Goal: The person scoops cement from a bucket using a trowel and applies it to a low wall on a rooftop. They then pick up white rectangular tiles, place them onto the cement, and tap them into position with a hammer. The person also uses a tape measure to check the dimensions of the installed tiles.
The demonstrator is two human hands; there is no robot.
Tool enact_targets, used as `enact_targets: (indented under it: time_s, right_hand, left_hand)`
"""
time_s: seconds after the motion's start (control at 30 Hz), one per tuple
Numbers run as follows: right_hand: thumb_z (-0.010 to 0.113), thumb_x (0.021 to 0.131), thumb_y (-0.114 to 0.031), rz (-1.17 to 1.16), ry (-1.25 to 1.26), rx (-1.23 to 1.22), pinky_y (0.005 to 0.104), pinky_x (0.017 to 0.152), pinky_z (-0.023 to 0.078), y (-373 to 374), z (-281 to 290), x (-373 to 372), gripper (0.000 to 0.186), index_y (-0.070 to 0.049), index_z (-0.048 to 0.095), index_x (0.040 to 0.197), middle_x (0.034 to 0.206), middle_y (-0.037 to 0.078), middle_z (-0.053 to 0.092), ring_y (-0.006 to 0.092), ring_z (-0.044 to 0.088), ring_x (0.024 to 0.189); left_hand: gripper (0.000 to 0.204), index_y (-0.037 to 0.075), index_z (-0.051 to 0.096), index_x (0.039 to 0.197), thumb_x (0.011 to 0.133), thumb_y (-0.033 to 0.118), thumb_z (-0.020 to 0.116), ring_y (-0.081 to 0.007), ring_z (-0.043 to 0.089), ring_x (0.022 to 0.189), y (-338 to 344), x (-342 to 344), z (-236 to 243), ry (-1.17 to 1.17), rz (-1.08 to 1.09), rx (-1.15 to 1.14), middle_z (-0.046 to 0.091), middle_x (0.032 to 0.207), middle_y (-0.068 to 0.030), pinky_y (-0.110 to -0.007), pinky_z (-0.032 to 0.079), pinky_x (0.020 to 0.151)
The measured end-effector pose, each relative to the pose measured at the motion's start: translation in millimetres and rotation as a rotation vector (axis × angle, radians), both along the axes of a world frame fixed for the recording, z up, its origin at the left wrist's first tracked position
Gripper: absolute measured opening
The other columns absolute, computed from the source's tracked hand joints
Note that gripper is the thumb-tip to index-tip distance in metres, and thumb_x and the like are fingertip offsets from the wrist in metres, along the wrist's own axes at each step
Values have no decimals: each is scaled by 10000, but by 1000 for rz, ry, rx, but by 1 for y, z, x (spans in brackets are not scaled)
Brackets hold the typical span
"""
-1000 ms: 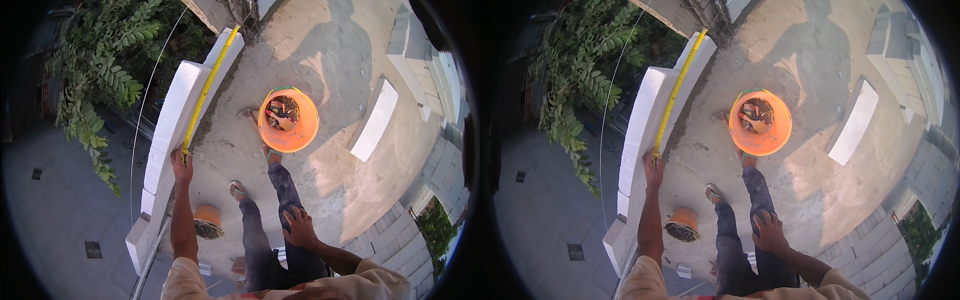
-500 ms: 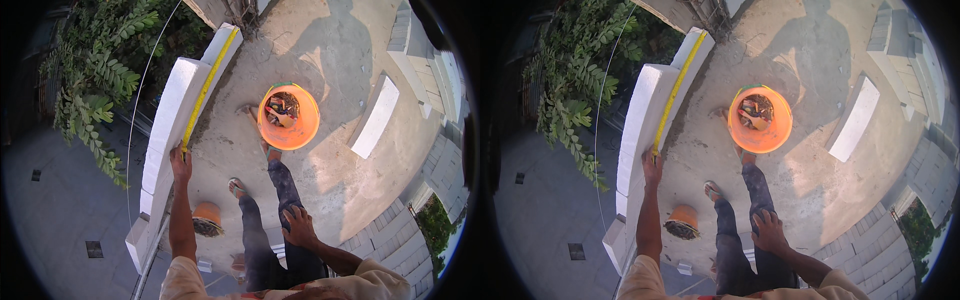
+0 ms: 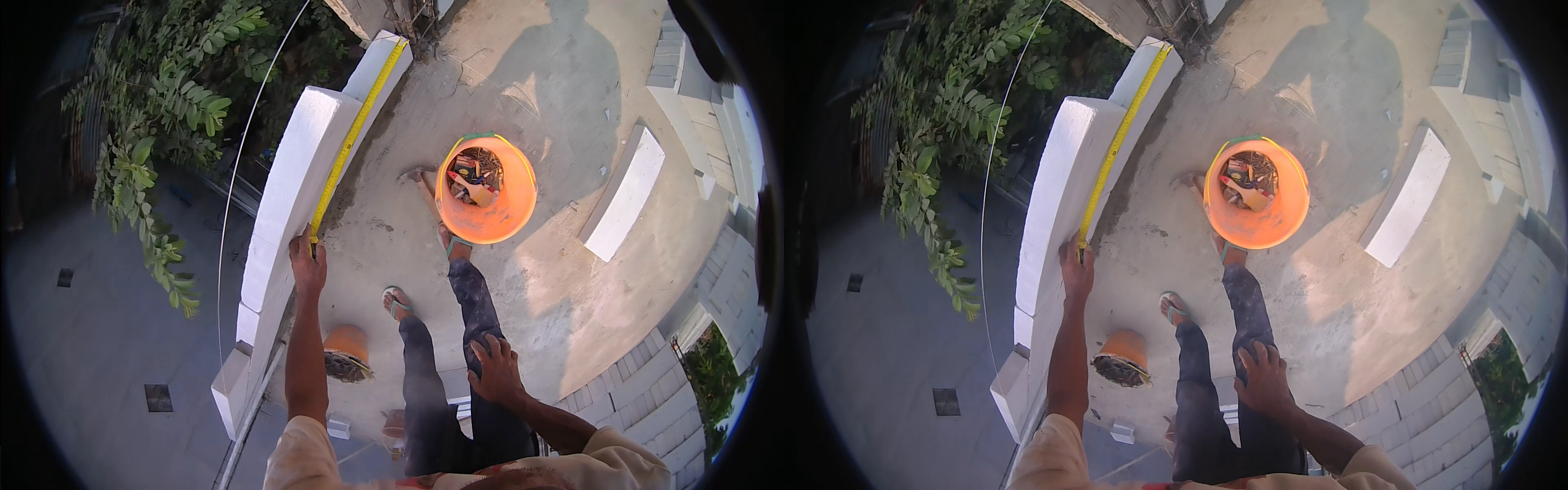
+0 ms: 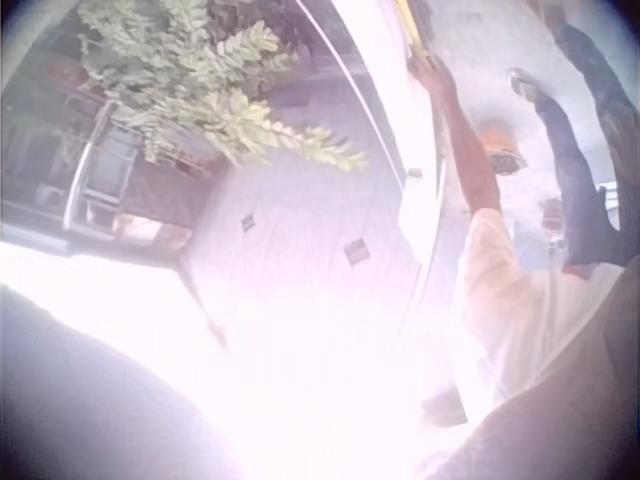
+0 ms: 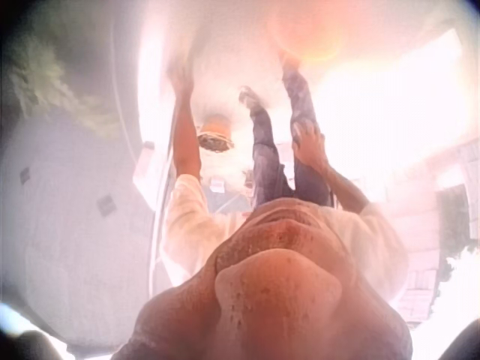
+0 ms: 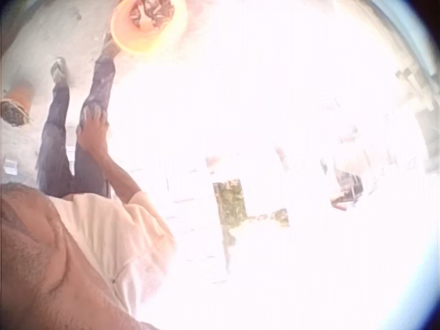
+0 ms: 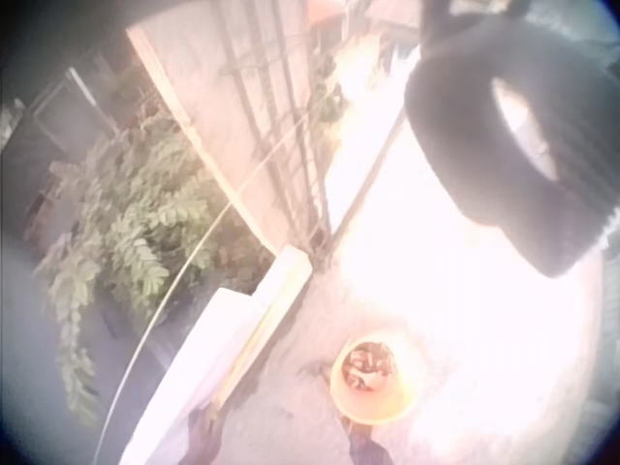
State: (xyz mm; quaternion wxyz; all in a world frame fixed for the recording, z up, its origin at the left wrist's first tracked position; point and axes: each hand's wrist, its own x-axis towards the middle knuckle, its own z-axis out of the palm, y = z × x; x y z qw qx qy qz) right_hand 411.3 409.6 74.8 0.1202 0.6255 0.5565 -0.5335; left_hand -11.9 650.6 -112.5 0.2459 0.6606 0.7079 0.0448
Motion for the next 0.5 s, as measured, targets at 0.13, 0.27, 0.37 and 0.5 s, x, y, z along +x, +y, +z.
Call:
enact_targets:
  time_s: [0.13, 0.27, 0.37, 0.5]
  right_hand:
    - [806, 852, -330, -5, 4, -22, 635, 1109, 392, 1, 3, 0, 755, -119, 500, 1509, 1524, 262, 412, 491, 388, 1419]
    - [794, 850, -348, -20, 10, -34, 647, 1113, 380, -1, 0, 2, 762, -127, 497, 1516, 1545, 251, 403, 493, 378, 1428]
    - [788, 849, -355, -23, 9, -45, 655, 1117, 374, -4, -4, 3, 766, -130, 495, 1520, 1554, 244, 400, 493, 369, 1437]
    - [788, 848, -348, -7, -1, -80, 655, 1116, 377, 1, -4, 2, 766, -130, 495, 1521, 1551, 243, 401, 489, 369, 1439]
  left_hand:
    - [549, 50, 548, 1503, 979, 162, 663, -443, 543, 1249, 2, 1, 2, -1, 3, -1, 564, 1318, -270, -553, 442, 1115]
    - [554, 55, 546, 1506, 975, 158, 665, -449, 541, 1251, 4, 0, -1, -23, -25, 6, 565, 1325, -272, -554, 440, 1117]
    - [556, 54, 545, 1505, 972, 152, 668, -452, 540, 1251, 1, -2, -2, -15, -24, 4, 567, 1333, -274, -552, 440, 1117]
    - [556, 61, 561, 1486, 952, 133, 694, -449, 539, 1259, 2, 3, 3, -16, 50, -41, 561, 1355, -270, -546, 443, 1120]
